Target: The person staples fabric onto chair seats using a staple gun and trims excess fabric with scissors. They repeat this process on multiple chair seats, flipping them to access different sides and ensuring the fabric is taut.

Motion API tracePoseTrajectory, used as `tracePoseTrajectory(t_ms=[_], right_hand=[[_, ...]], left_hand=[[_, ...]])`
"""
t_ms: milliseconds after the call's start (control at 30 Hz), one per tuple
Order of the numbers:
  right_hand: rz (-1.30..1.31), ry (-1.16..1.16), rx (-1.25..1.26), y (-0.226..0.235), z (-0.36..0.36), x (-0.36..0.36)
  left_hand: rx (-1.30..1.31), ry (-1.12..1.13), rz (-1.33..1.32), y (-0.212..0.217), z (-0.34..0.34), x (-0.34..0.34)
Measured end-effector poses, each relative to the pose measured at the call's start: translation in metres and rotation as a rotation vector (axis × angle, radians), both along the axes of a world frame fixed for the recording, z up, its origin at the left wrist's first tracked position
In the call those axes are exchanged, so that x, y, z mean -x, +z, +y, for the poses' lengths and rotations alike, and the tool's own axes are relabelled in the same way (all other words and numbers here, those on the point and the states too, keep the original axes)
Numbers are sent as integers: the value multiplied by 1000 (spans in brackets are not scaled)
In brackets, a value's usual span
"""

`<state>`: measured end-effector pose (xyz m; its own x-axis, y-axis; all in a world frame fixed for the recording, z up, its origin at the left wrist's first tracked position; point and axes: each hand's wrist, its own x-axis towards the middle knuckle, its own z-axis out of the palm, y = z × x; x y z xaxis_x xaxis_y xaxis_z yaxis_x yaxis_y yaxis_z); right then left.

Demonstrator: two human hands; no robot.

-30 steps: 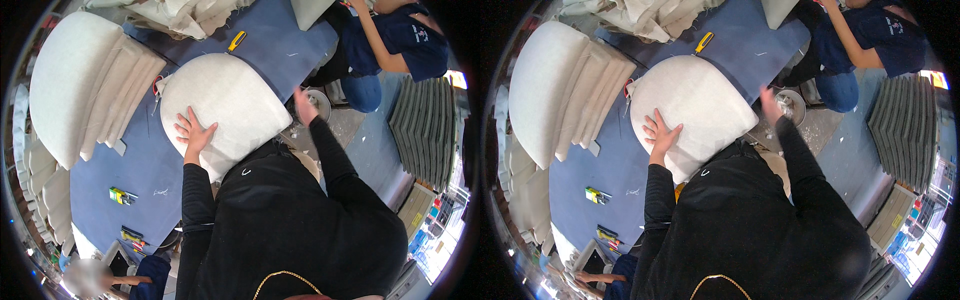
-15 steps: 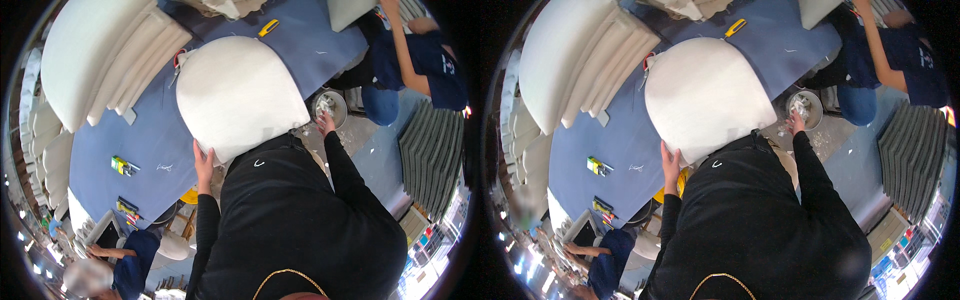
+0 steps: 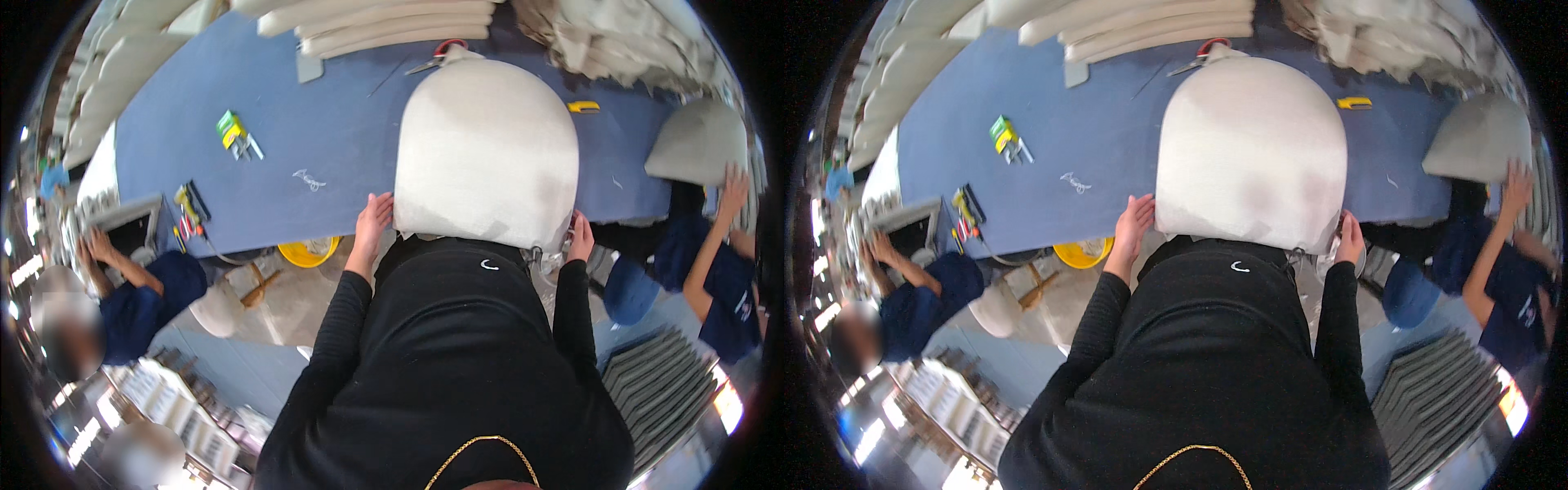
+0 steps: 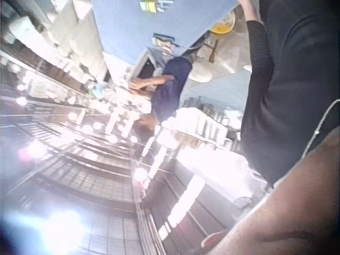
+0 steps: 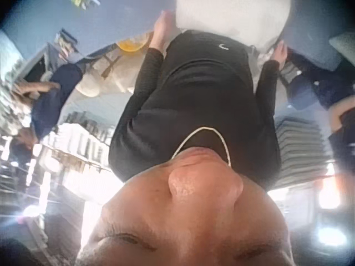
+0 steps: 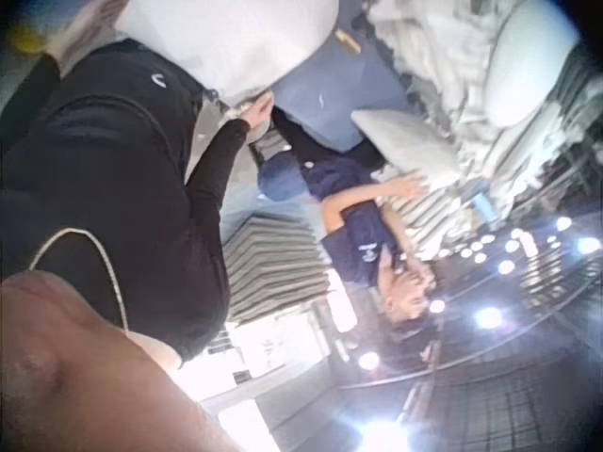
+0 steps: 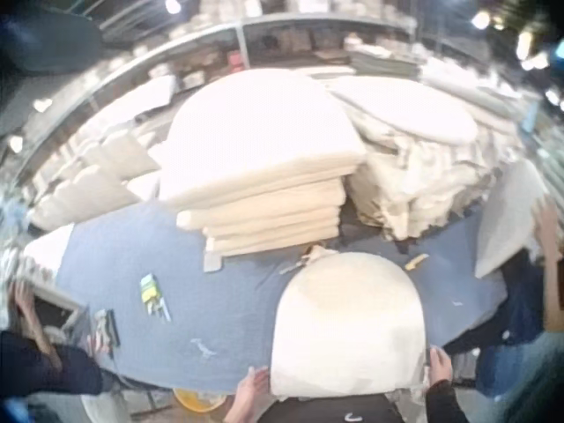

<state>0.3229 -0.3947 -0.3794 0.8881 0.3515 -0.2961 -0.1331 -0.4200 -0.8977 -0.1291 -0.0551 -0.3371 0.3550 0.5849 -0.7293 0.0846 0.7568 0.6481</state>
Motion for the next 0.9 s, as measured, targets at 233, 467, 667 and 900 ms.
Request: tracePoseTrajectory(t_ms=[233,467,667,900], right_hand=[[-28,147,88,6,16,24],[93,131,62,-1,16,14],[190,-16,30,-30,2,1],[542,-251,-230,-21,8,16]], left_hand=[[96,85,-150,-7,-5,-1],[111,6,-134,0,12,-12],[87,-61,-83,51,47,-43],[-263,-433,-180,194,47,-120]])
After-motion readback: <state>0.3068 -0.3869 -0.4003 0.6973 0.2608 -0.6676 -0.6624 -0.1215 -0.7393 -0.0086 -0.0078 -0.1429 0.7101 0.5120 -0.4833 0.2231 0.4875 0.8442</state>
